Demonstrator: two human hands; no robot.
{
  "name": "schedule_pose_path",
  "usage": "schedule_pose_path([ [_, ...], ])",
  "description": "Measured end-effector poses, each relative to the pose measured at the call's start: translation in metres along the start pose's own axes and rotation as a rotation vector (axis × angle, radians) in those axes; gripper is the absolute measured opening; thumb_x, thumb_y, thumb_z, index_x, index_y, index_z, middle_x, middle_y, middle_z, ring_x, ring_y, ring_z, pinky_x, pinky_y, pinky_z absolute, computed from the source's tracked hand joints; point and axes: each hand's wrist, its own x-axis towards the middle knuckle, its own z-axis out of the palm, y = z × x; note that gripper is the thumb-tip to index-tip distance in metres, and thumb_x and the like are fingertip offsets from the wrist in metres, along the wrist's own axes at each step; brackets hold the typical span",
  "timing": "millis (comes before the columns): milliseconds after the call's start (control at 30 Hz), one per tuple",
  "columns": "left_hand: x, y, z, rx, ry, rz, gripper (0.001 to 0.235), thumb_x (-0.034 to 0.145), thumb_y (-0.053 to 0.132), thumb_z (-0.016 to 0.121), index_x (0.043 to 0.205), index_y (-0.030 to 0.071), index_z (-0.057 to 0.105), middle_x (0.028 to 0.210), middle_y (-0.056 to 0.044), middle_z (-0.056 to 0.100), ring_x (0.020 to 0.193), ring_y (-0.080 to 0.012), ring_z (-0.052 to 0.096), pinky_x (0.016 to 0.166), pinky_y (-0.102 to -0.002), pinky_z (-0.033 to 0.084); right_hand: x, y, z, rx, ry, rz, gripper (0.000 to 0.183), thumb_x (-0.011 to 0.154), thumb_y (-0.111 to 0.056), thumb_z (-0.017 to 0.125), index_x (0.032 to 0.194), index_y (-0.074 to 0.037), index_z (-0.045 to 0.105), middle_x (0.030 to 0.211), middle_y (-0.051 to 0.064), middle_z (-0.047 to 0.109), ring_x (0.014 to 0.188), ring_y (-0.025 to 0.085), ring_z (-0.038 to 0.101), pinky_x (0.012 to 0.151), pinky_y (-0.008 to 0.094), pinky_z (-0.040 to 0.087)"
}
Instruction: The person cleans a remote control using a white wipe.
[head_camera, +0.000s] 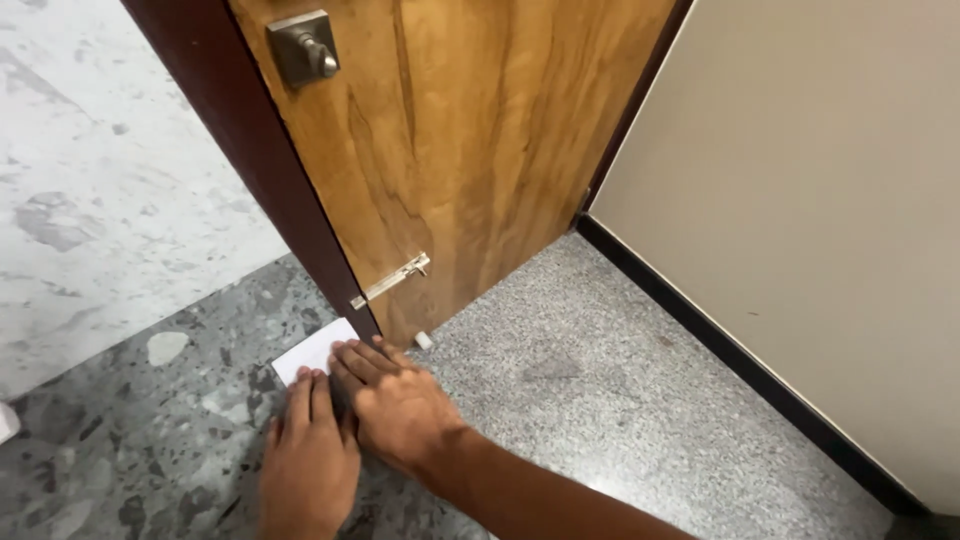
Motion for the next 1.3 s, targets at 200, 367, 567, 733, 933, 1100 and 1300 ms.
schedule_pose_path([
  [200,0.014,-0.007,-0.004,0.037,-0.059,-0.012,0.066,0.087,0.034,0.057,0.147,0.008,0.044,0.157,-0.009,0.041,0.142,-0.0271,0.043,0.112,-0.050,0.038,0.015,0.003,0.005,0.024,-0.006,0.001,0.061,0.085,-0.019,0.059,0.142,0.004,0.055,0.154,0.018,0.051,0.147,0.028,0.044,0.123,0.046,0.029],
  [367,0.014,0.002,-0.018,-0.017,-0.128,-0.085,0.063,0.091,0.036,0.058,0.146,0.009,0.044,0.157,-0.008,0.041,0.140,-0.0292,0.045,0.112,-0.052,0.037,0.018,0.002,0.000,-0.020,-0.056,0.019,0.059,0.086,-0.020,0.059,0.141,0.002,0.056,0.155,0.014,0.052,0.146,0.025,0.046,0.124,0.045,0.029],
  [567,0.005,0.007,-0.013,-0.010,-0.129,-0.064,0.061,0.091,0.035,0.058,0.145,0.009,0.046,0.155,-0.009,0.044,0.137,-0.0312,0.050,0.111,-0.050,0.040,-0.004,0.004,0.010,-0.039,-0.039,0.037,0.053,0.091,-0.019,0.057,0.140,0.001,0.059,0.154,0.015,0.054,0.146,0.026,0.048,0.125,0.045,0.032],
  [733,0.004,0.000,-0.008,0.052,-0.144,-0.041,0.060,0.089,0.034,0.059,0.143,0.010,0.048,0.156,-0.008,0.044,0.136,-0.0306,0.050,0.110,-0.052,0.039,-0.001,0.006,0.014,-0.133,-0.027,-0.004,0.052,0.093,-0.019,0.054,0.140,0.001,0.059,0.155,0.015,0.055,0.144,0.025,0.050,0.125,0.047,0.031],
  [933,0.005,-0.002,-0.008,0.001,-0.133,-0.048,0.061,0.087,0.031,0.061,0.143,0.011,0.047,0.155,-0.007,0.044,0.139,-0.0306,0.048,0.110,-0.052,0.040,0.002,-0.002,0.013,-0.103,-0.038,0.034,0.055,0.090,-0.022,0.055,0.140,0.003,0.058,0.153,0.017,0.054,0.143,0.028,0.049,0.122,0.046,0.032],
  [1100,0.003,0.001,-0.013,-0.037,-0.159,-0.049,0.066,0.086,0.026,0.061,0.147,0.010,0.045,0.159,-0.008,0.042,0.137,-0.0303,0.048,0.114,-0.050,0.038,-0.004,-0.010,0.013,-0.097,-0.025,0.097,0.052,0.092,-0.023,0.057,0.137,0.002,0.060,0.151,0.017,0.056,0.142,0.028,0.051,0.124,0.045,0.033],
  [1300,-0.004,0.010,-0.031,-0.009,-0.256,-0.045,0.069,0.088,0.028,0.061,0.151,0.011,0.042,0.158,-0.009,0.036,0.136,-0.0349,0.042,0.111,-0.050,0.035,-0.016,-0.024,0.001,-0.128,-0.027,0.103,0.060,0.086,-0.024,0.063,0.138,0.006,0.058,0.146,0.020,0.057,0.141,0.030,0.051,0.120,0.045,0.035],
])
